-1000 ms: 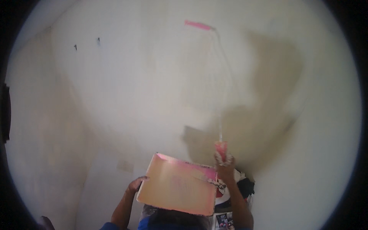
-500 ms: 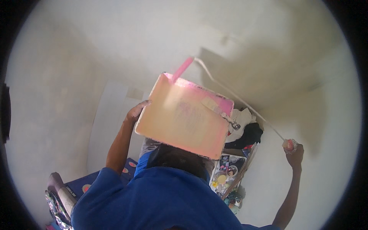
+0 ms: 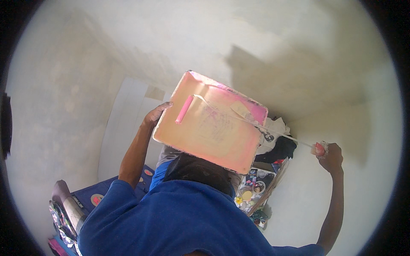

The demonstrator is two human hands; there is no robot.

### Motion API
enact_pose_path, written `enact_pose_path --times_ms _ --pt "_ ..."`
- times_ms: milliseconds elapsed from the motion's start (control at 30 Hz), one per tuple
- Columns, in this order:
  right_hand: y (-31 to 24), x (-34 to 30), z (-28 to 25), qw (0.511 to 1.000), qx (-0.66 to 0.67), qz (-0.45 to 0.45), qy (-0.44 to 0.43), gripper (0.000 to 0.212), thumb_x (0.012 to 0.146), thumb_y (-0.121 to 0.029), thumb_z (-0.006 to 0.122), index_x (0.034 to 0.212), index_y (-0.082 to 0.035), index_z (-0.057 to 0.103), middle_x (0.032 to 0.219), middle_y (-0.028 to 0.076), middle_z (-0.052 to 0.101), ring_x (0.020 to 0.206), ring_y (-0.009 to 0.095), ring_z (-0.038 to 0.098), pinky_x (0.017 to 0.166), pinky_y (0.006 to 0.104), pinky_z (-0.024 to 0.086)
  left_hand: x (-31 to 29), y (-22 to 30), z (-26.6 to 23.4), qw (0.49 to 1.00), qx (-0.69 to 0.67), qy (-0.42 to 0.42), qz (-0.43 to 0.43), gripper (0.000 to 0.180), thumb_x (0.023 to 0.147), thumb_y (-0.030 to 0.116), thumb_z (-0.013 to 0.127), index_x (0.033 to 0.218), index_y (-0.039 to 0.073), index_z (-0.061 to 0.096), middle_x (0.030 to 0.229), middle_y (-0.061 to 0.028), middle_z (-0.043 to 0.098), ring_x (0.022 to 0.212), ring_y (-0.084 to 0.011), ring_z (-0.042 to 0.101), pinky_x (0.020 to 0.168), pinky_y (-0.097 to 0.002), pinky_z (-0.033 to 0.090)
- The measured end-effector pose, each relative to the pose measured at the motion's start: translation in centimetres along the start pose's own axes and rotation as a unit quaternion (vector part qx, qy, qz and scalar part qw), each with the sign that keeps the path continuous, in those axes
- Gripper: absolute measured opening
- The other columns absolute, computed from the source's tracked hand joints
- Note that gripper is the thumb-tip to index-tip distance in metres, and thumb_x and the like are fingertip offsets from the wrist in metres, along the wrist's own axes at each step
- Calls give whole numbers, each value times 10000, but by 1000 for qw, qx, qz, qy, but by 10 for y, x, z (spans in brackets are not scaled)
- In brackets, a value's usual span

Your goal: The person paints a wall with pink paint using a roller, frequently reloading it from a paint tray.

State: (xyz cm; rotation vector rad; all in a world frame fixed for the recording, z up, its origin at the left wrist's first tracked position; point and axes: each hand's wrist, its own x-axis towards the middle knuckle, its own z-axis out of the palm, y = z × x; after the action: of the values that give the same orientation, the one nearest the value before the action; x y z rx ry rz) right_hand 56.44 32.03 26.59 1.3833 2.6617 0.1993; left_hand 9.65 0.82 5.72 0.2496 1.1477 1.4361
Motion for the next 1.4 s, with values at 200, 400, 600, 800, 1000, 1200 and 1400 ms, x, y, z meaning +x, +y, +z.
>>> enact_pose_path --times_ms 200,400,600,800,1000,1200,1400 --pt "-17 7 0 1000 -10 0 -21 248 663 -264 686 799 -71 611 783 154 590 763 337 572 652 419 471 2 -4 -5 1000 -18 -20 -10 545 807 350 576 1196 -16 465 1142 -108 544 1020 -188 533 877 -311 424" --pt "33 -5 -6 997 -72 -4 -32 245 669 -260 692 790 -68 599 828 152 580 771 327 565 663 415 464 2 -4 -5 1000 -17 -18 -11 571 790 367 587 1193 -20 466 1136 -132 546 1015 -202 540 879 -315 425" --pt "55 -40 -39 996 -49 69 -34 288 671 -275 710 819 -54 599 842 137 553 846 308 546 702 417 458 -1 -4 -6 1000 8 -17 0 577 787 385 579 1181 -24 474 1116 -142 555 1001 -209 549 867 -320 433" --pt "37 -58 -47 996 -90 22 1 218 708 -240 673 798 -57 595 797 155 565 780 328 550 645 408 451 4 -8 -10 1000 0 -10 -2 533 787 361 586 1150 -19 498 1075 -126 571 967 -198 557 841 -315 445" --pt "32 -45 -12 999 -11 35 -37 222 666 -181 701 729 -16 567 758 185 561 727 353 540 631 421 437 3 -6 -7 1000 10 9 3 501 793 333 580 1141 -16 495 1050 -113 578 937 -189 566 817 -312 457" --pt "106 -70 -9 990 -88 -98 46 256 788 -235 572 627 -45 515 611 144 543 584 337 516 532 409 394 0 -7 -7 1000 -7 -2 -8 504 789 338 578 1140 -15 496 1047 -115 579 929 -192 571 806 -314 464" --pt "48 -52 9 999 5 -53 2 125 635 -80 640 654 -40 523 642 167 548 628 380 511 562 419 401 5 -5 -9 999 20 -32 7 529 769 355 595 1139 -11 503 1050 -118 577 940 -201 567 822 -312 456"
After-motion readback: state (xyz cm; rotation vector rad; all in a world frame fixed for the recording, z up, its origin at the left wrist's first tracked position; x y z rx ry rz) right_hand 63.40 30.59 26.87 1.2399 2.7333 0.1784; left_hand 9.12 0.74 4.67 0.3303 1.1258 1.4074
